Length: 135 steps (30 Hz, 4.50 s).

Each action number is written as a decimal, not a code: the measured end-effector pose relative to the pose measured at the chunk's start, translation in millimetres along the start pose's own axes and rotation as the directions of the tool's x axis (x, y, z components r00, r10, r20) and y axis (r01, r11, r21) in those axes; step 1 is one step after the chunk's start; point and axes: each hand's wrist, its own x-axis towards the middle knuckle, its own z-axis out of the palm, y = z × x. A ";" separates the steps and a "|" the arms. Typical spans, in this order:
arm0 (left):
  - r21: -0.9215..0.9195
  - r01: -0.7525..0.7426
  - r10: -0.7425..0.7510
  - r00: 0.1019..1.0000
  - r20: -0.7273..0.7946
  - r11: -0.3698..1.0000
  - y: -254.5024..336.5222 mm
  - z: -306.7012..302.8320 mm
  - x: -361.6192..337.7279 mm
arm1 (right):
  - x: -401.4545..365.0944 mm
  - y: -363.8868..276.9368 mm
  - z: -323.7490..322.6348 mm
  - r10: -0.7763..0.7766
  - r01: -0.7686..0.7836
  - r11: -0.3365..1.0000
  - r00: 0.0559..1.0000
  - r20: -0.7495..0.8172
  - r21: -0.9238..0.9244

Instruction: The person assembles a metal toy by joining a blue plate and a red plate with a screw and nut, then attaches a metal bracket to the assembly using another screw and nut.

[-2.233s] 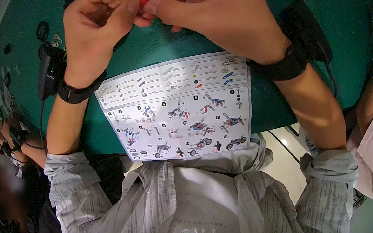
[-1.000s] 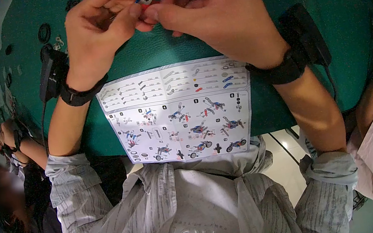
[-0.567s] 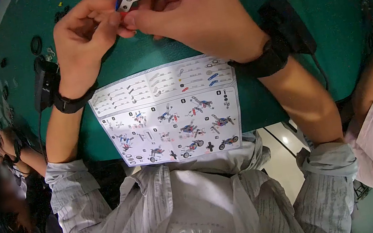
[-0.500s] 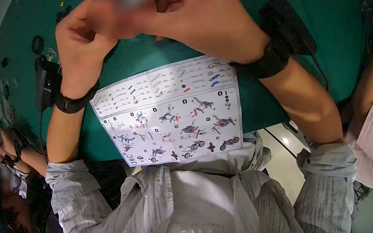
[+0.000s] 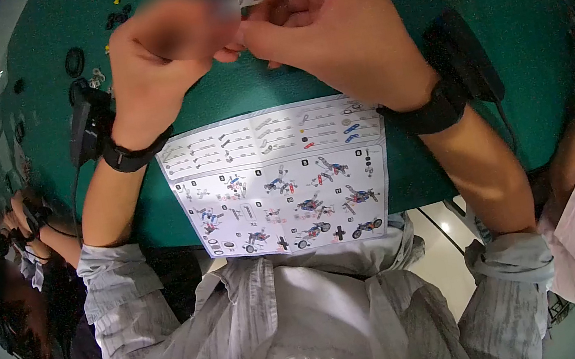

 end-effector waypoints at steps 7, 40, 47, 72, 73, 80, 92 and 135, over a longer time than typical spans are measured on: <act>-0.019 0.019 -0.019 1.000 -0.011 1.000 1.3 0.7 -0.7 | -3.6 4.9 0.8 -0.065 0.064 0.992 0.998 0.002 -0.106; -0.019 0.026 -0.027 0.999 -0.023 0.999 0.7 0.0 0.8 | -4.7 4.7 0.9 -0.099 0.099 0.985 0.995 0.011 -0.142; 0.017 0.019 -0.019 1.000 0.003 1.000 -0.2 -1.0 -0.8 | -5.2 6.8 -0.2 -0.100 0.101 0.985 0.995 0.016 -0.141; -0.042 0.050 -0.051 0.998 -0.024 0.998 -0.3 -1.0 0.2 | -3.4 1.6 2.2 -0.060 0.059 0.979 0.998 -0.002 -0.196; -0.033 0.049 -0.050 0.998 -0.024 0.998 -0.2 -1.4 -0.1 | -3.2 2.1 1.7 -0.054 0.053 0.981 0.999 0.000 -0.185; -0.027 0.045 -0.045 0.999 -0.025 0.999 -0.8 -1.4 0.5 | -2.9 4.1 0.8 -0.062 0.062 0.984 0.998 0.004 -0.166; -0.040 0.045 -0.046 0.999 -0.021 0.998 -0.4 -1.7 0.4 | -2.1 6.5 0.1 -0.067 0.068 0.988 0.998 0.012 -0.139; -0.049 0.025 -0.026 0.999 -0.025 0.998 -5.3 -3.4 0.0 | -1.3 3.1 4.0 -0.044 0.042 0.986 0.999 -0.009 -0.162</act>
